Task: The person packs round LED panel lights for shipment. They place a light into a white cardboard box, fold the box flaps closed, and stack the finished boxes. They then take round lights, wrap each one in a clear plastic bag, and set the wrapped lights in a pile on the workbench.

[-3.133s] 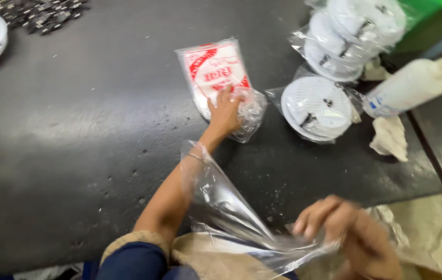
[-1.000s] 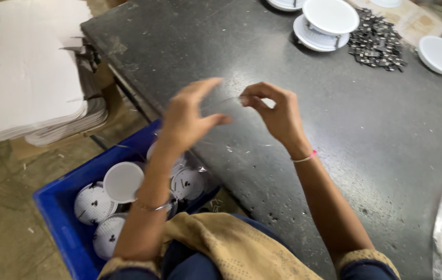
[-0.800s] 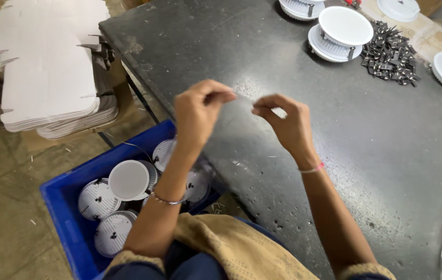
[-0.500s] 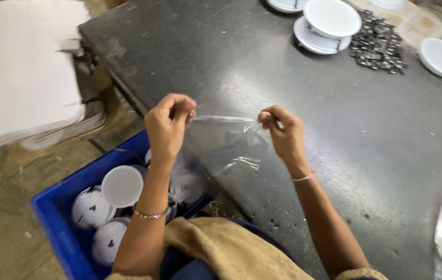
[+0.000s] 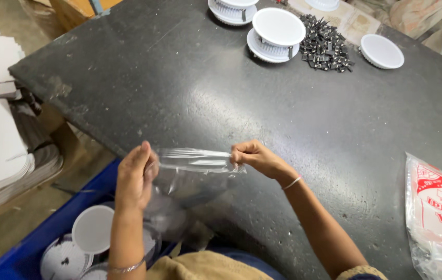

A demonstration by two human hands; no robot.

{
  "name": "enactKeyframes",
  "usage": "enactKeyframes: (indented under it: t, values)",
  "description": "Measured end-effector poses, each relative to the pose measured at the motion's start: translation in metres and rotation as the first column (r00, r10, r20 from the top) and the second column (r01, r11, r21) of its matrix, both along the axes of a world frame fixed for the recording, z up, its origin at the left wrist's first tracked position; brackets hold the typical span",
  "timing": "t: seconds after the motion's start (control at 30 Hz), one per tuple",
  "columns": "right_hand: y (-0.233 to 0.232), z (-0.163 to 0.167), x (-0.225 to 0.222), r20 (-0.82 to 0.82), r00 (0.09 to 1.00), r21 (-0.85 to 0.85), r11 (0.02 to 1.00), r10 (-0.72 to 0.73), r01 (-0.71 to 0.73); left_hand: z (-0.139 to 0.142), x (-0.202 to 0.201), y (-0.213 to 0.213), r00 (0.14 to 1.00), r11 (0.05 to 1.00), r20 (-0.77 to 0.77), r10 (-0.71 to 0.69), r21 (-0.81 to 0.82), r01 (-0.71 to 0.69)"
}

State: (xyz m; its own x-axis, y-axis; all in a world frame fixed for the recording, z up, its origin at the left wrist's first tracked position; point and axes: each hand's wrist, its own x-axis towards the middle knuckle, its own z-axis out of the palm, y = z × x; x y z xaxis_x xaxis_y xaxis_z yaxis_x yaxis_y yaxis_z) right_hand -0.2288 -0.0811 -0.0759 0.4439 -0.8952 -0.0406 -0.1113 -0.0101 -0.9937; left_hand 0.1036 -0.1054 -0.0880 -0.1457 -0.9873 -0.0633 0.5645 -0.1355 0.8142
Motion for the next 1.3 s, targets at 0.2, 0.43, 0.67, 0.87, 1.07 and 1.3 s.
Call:
enactKeyframes:
  t: [0.2, 0.43, 0.67, 0.87, 1.07, 1.3]
  values:
    - [-0.080, -0.004, -0.048, -0.036, 0.996, 0.236, 0.969, 0.080, -0.070, -0.006, 0.001, -0.011, 0.945, 0.944, 0.024, -0.326, 0.057, 0.325]
    - [-0.264, -0.019, -0.138, 0.139, 0.588, 0.361, 0.593, -0.797, 0.720, -0.030, -0.006, -0.025, 0.760, 0.894, 0.487, -0.431, 0.113, 0.434]
    - [-0.327, -0.015, -0.171, 0.202, 0.173, 0.395, 0.242, -0.964, 0.886, -0.085, -0.009, -0.048, 0.521, 0.819, 0.797, 0.304, -0.498, 0.284]
    - [-0.318, -0.025, -0.181, 0.265, 0.160, 0.305, 0.240, -0.951, 0.922, -0.098, 0.008, -0.047, 0.374, 0.768, 0.774, 0.511, -0.606, 0.206]
    - [-0.306, -0.032, -0.201, 0.148, 0.260, 0.372, 0.297, -0.954, 0.879, -0.079, -0.015, -0.042, 0.372, 0.651, 0.708, 0.601, -0.703, 0.286]
    - [-0.315, -0.034, -0.218, 0.165, 0.183, 0.380, 0.233, -0.969, 0.895, -0.018, -0.069, -0.023, 0.288, 0.780, 0.766, 0.575, -0.619, 0.090]
